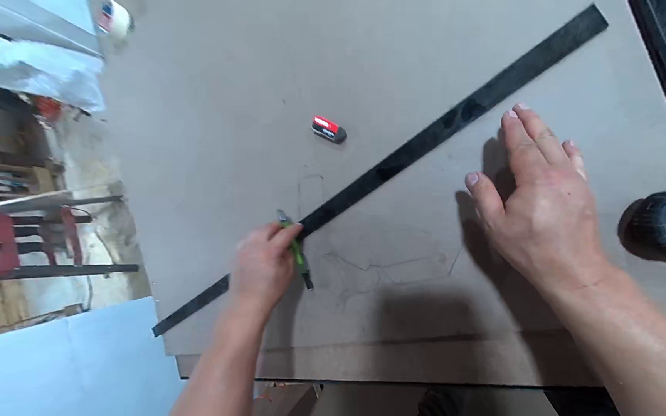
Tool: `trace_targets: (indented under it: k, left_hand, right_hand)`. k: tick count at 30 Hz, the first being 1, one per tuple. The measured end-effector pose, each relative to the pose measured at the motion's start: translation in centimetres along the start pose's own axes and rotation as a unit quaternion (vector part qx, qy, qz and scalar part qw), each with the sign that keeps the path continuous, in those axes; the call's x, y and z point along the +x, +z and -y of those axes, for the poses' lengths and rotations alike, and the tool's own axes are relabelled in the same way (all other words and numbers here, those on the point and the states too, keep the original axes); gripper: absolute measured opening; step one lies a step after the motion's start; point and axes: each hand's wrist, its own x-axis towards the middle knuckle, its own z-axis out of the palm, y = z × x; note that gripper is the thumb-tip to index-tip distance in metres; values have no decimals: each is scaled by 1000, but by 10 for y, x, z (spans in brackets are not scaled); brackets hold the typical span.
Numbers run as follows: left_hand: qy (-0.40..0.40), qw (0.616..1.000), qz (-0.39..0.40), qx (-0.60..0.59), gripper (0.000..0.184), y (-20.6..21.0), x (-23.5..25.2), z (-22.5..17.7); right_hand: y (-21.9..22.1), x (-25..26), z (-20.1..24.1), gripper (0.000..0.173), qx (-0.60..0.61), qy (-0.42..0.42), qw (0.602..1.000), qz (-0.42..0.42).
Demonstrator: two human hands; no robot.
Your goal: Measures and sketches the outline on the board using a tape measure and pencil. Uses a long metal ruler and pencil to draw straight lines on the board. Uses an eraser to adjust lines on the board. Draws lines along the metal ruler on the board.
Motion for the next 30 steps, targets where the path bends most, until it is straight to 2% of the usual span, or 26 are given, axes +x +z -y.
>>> trace_targets:
  k: [5,8,11,13,15,18,21,24,30]
  left_hand:
    - [-7,998,-55,-39,45,-22,93,-31]
    - [42,999,-10,-33,56,-28,158,-46]
    - [103,994,27,-25,30,-24,187,-46]
    - [81,995,39,-32,26,-34,176,-53]
    - [74,996,26,-50,29,-42,138,-68]
    - [159,980,13,-121,29,-31,50,-107]
    - [224,961,14,-163,26,0,-15,-138]
    - [235,962,-40,-132,23,26,-31,-149]
    - [230,961,-109,-109,17,36,-21,-162]
  right_hand:
    - [-2,2,-1,63,14,9,1000,-16]
    - [-4,6,0,59,16,14,1000,-20]
    - [-6,8,-2,55,15,14,1000,-17]
    - [-7,9,-4,55,0,17,1000,-4]
    - [-8,10,-7,59,-30,20,999,25]
    - [-10,10,-12,67,-77,25,992,100]
    - [-9,9,-14,69,-94,22,988,124]
    - [-8,9,-12,70,-94,28,987,127]
    - [-4,8,-10,70,-95,34,987,125]
